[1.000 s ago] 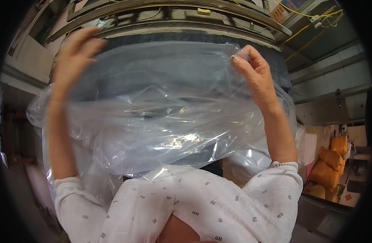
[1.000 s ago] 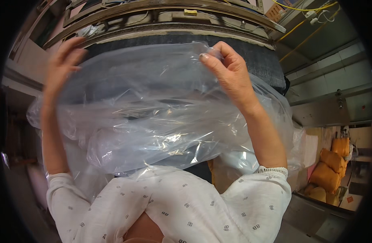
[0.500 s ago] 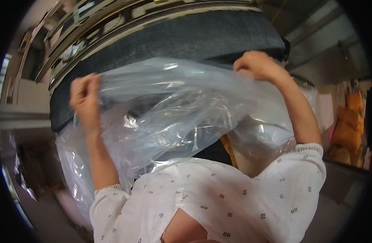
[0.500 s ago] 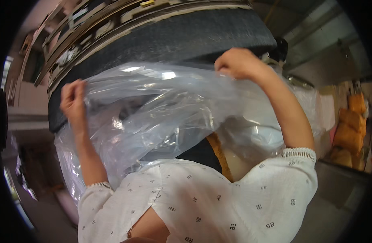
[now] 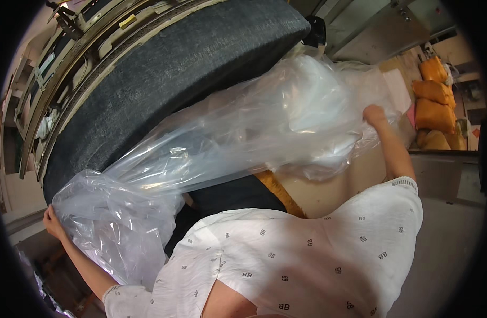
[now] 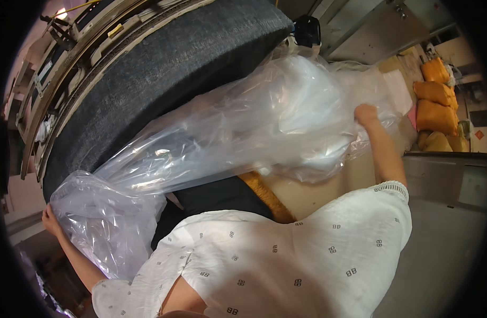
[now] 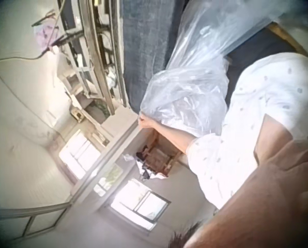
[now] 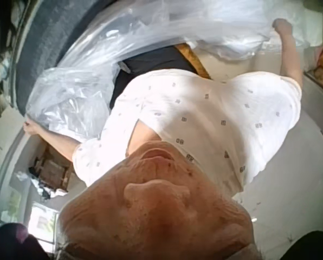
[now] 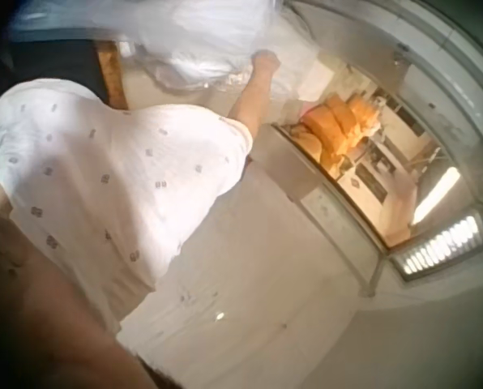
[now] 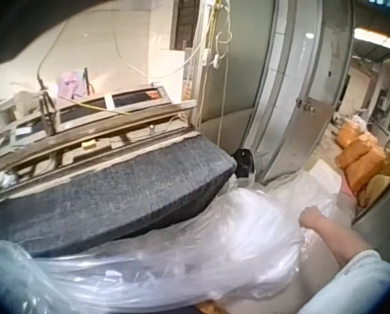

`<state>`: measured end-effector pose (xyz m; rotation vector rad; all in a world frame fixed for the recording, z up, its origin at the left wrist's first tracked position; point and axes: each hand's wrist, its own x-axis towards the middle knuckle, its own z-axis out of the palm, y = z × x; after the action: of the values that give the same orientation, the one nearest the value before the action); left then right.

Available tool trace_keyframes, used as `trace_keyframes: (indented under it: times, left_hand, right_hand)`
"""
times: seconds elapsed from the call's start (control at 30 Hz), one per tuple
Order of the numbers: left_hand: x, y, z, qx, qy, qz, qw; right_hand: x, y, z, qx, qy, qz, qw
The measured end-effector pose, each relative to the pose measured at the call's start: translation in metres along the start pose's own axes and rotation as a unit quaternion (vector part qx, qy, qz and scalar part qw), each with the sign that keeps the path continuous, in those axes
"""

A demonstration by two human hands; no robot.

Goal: The person is seen wrapping a large gray object in clear plastic sheets.

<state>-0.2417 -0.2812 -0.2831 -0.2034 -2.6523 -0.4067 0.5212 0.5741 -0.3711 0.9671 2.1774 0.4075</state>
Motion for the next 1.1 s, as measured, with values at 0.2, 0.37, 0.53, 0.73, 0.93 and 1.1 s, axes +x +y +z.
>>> trace_keyframes:
  times: [0.2, 0.37, 0.53, 0.73, 0.93, 1.1]
  left_hand:
    - [0.015, 0.023, 0.071, -0.011, 0.013, -0.04, 0.999]
    - [0.013, -0.038, 0.055, -0.062, -0.014, 0.032, 0.997]
    - [0.014, -0.17, -0.002, -0.042, -0.095, -0.009, 0.995]
    - [-0.001, -0.049, 0.055, -0.254, -0.12, -0.186, 0.942]
    - [0.043, 0.045, 0.09, -0.091, 0.075, -0.174, 0.978]
    - [0.034, 0.008, 0.091, -0.016, 0.137, -0.231, 0.963]
  right_hand:
    - [0.074, 0.099, -0.239, 0.791, 0.43, 0.105, 0.423]
    - [0.092, -0.034, -0.354, 0.376, 0.643, -0.141, 0.652]
    - [0.16, -0.126, -0.294, 0.37, 0.401, -0.151, 0.824]
    - [0.188, -0.126, -0.307, 0.461, 0.393, -0.169, 0.777]
    - [0.164, -0.131, -0.35, 0.144, 0.59, 0.023, 0.794]
    - [0.006, -0.265, -0.383, 0.663, 0.109, -0.381, 0.635]
